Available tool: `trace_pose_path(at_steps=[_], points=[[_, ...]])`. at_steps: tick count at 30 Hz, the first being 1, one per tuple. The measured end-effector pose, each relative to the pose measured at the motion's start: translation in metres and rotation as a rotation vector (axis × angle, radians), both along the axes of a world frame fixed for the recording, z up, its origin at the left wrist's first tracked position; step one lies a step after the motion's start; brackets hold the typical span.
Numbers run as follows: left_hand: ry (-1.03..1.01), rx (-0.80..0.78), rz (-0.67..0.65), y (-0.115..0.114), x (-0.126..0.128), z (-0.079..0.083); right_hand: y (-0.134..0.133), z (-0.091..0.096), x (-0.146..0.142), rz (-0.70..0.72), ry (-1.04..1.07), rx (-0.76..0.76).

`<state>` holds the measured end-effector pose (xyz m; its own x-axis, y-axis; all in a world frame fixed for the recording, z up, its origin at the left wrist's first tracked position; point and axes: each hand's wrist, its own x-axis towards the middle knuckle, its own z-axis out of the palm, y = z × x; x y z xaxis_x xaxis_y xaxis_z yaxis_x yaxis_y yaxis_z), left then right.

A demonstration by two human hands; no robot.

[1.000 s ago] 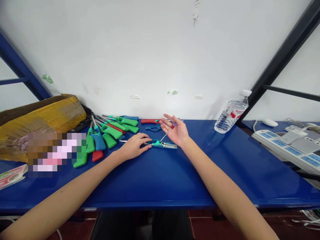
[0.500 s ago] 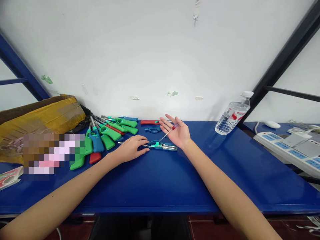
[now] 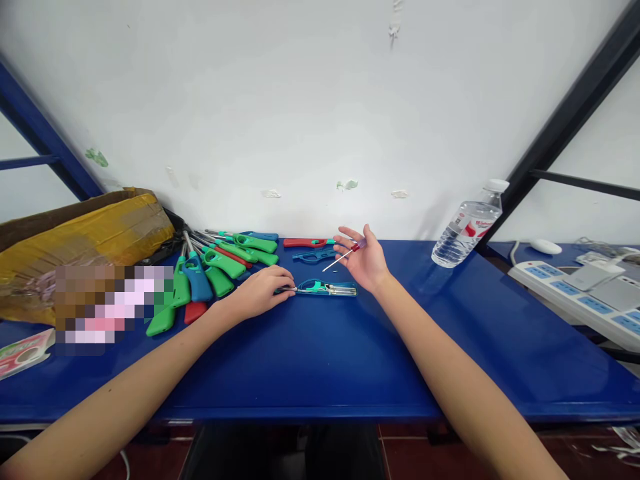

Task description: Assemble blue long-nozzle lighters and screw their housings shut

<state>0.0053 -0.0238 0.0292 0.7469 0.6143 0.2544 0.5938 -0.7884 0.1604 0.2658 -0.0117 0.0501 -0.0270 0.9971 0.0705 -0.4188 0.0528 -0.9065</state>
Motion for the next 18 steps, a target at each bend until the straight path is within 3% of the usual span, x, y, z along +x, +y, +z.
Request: trace_pose_path(at_steps=[7, 13, 16, 18], points=[[0.016, -0.016, 0.01, -0.002, 0.001, 0.002, 0.002, -0.005, 0.0, -0.059, -0.217, 0.058], [-0.004, 0.002, 0.007, -0.002, 0.0, -0.003, 0.002, -0.004, -0.002, -0.05, -0.2, 0.074], [-0.017, 0.004, -0.005, -0.001, -0.001, -0.004, 0.005, -0.001, 0.007, -0.155, -0.284, 0.086], [-0.019, 0.004, -0.01, -0.001, -0.001, -0.004, 0.007, -0.001, 0.016, -0.307, -0.437, 0.121]])
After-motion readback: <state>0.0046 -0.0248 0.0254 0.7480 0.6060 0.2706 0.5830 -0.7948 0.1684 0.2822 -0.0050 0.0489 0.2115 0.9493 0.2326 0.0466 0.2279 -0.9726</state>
